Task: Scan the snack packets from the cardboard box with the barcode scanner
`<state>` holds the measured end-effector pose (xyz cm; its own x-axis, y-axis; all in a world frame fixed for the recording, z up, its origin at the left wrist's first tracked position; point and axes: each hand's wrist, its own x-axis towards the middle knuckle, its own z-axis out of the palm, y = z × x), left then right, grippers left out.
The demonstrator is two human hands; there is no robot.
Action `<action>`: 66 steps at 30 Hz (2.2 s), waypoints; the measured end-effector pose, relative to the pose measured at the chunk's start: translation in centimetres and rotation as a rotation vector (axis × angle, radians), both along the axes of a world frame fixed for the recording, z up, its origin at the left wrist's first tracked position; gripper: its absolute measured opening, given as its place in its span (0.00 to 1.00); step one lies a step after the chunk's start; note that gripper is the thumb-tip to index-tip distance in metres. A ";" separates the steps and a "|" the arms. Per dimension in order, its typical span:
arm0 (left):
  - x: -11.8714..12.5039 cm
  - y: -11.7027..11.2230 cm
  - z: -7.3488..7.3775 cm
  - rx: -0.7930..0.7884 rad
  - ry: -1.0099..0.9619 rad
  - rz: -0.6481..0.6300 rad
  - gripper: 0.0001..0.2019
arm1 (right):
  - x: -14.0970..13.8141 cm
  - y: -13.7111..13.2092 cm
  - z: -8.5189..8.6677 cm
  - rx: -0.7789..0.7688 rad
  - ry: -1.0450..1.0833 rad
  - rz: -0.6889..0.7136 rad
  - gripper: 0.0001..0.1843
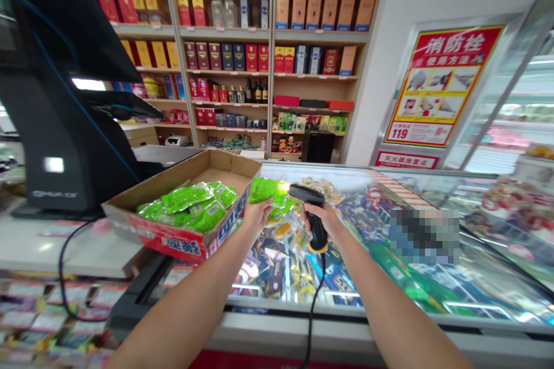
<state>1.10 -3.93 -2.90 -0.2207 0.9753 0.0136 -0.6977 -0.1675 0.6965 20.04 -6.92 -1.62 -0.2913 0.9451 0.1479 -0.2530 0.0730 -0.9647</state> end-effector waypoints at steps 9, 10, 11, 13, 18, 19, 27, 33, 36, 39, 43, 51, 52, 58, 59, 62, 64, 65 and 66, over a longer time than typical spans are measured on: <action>-0.1 0.1 0.1 0.015 0.008 -0.007 0.35 | 0.0 0.0 -0.3 0.014 0.000 0.008 0.15; 0.0 -0.1 0.2 0.015 0.005 -0.002 0.33 | -0.1 0.0 -0.3 0.016 0.000 0.010 0.15; 0.1 -0.2 0.4 0.010 0.005 0.008 0.31 | -0.1 0.0 -0.2 0.022 -0.002 0.013 0.14; 0.3 -0.4 0.9 -0.015 0.007 0.052 0.26 | -0.5 0.0 0.1 0.049 -0.009 0.008 0.14; 0.1 -1.1 3.5 -0.005 -0.072 0.238 0.15 | -2.5 -0.3 3.0 0.105 -0.062 0.003 0.13; -0.1 -1.2 4.2 0.003 -0.103 0.270 0.15 | -3.1 -0.3 3.8 0.115 -0.091 0.014 0.13; -5.7 -2.8 8.0 -0.058 -0.353 0.515 0.12 | -9.8 -0.5 6.9 0.185 -0.153 0.171 0.13; -8.8 -4.1 8.4 0.001 -0.412 0.657 0.09 | -12.1 -0.5 6.3 0.156 -0.147 0.207 0.15; -8.3 -4.4 8.2 -0.003 -0.370 0.605 0.10 | -11.3 -0.8 5.9 0.133 -0.150 0.179 0.14; -6.4 -4.0 7.5 0.079 -0.257 0.445 0.08 | -9.5 -0.7 5.4 0.097 -0.121 0.116 0.14; -3.1 -2.1 5.2 0.159 0.177 0.196 0.07 | -6.3 0.0 4.3 0.068 -0.072 0.010 0.14; 0.6 0.4 -0.6 0.077 0.982 0.160 0.22 | -1.6 1.3 1.0 -0.037 0.063 -0.167 0.14; 0.6 0.4 -1.1 0.072 1.003 0.163 0.24 | -1.4 1.4 0.7 -0.046 0.067 -0.175 0.14; -0.3 1.2 -2.4 -0.042 1.077 0.167 0.19 | -1.3 1.7 -0.9 -0.033 -0.049 -0.177 0.13; -0.4 1.5 -2.5 -0.048 1.109 0.170 0.19 | -1.3 1.7 -1.0 -0.027 -0.070 -0.174 0.13; -0.6 2.0 -2.6 -0.061 1.147 0.158 0.21 | -1.3 1.8 -1.1 -0.018 -0.103 -0.169 0.13; -0.9 2.2 -2.5 -0.060 1.163 0.111 0.22 | -1.3 1.8 -1.0 -0.010 -0.107 -0.172 0.13; -1.0 2.2 -2.5 -0.056 1.180 0.072 0.23 | -1.3 1.7 -1.0 -0.007 -0.109 -0.174 0.13; -1.2 2.2 -2.4 -0.052 1.195 0.035 0.24 | -1.3 1.6 -0.9 -0.006 -0.108 -0.173 0.13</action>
